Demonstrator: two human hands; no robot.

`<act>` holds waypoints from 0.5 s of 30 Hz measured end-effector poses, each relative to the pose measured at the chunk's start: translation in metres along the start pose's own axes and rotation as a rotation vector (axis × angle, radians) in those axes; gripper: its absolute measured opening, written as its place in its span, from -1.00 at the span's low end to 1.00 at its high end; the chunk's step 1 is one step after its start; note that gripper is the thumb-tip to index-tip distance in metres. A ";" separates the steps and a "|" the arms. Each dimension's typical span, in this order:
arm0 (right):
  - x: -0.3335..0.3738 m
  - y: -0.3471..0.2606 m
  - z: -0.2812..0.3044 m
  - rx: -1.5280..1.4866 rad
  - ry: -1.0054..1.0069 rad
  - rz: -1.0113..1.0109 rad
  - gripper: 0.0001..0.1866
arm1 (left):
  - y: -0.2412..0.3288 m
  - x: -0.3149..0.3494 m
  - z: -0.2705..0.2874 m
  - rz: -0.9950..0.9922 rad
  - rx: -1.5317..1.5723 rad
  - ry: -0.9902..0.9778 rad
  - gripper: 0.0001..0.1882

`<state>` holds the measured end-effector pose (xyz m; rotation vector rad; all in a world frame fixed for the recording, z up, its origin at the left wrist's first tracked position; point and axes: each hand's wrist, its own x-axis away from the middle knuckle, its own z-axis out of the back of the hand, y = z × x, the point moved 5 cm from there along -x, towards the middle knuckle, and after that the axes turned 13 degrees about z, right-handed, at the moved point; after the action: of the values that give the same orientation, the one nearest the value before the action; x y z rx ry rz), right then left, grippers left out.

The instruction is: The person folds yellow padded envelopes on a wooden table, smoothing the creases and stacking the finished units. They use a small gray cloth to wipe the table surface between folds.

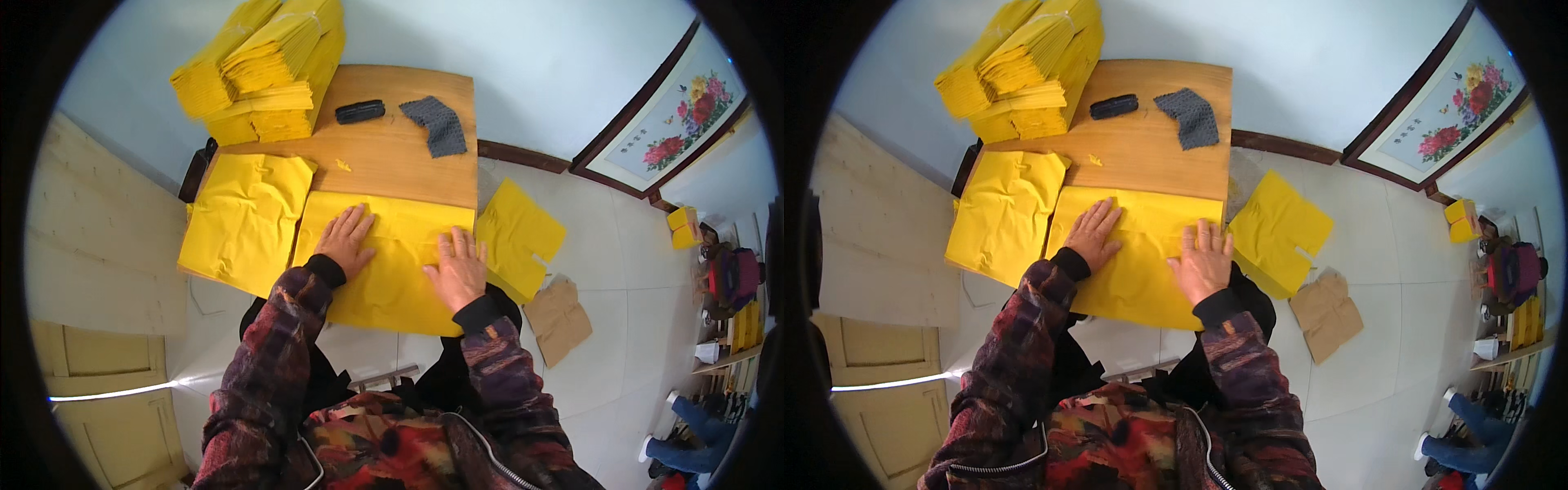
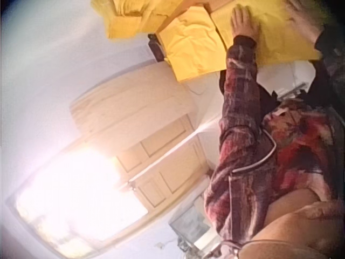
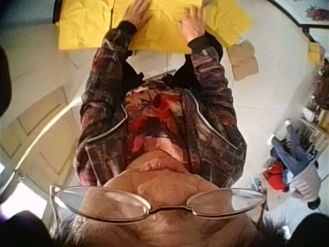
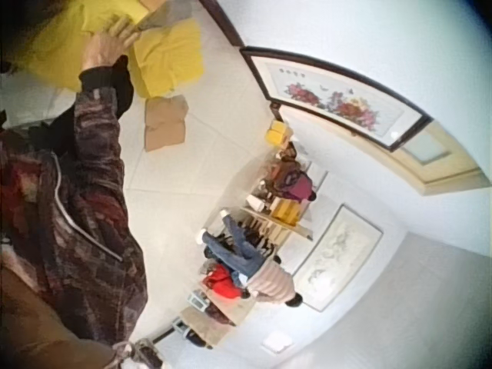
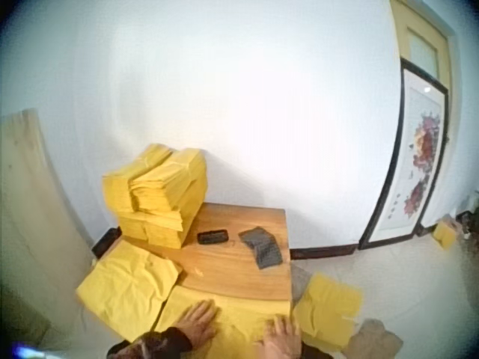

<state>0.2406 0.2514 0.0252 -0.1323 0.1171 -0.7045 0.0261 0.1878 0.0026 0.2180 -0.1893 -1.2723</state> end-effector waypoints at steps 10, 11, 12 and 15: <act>0.038 0.033 0.001 -0.036 0.003 0.317 -0.45 | -0.005 0.002 -0.006 0.002 0.008 -0.019 -0.32; 0.041 0.034 0.004 -0.038 -0.005 0.355 -0.43 | -0.004 0.004 -0.006 0.004 0.005 -0.020 -0.33; 0.044 0.035 0.007 -0.044 -0.033 0.383 -0.42 | -0.003 0.007 -0.006 -0.002 0.010 -0.007 -0.34; 0.052 0.033 0.016 -0.036 -0.126 0.442 -0.36 | 0.000 0.012 -0.006 -0.011 -0.010 -0.002 -0.39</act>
<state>0.3036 0.2439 0.0319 -0.1776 0.0358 -0.2521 0.0309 0.1762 -0.0027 0.2088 -0.1837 -1.2846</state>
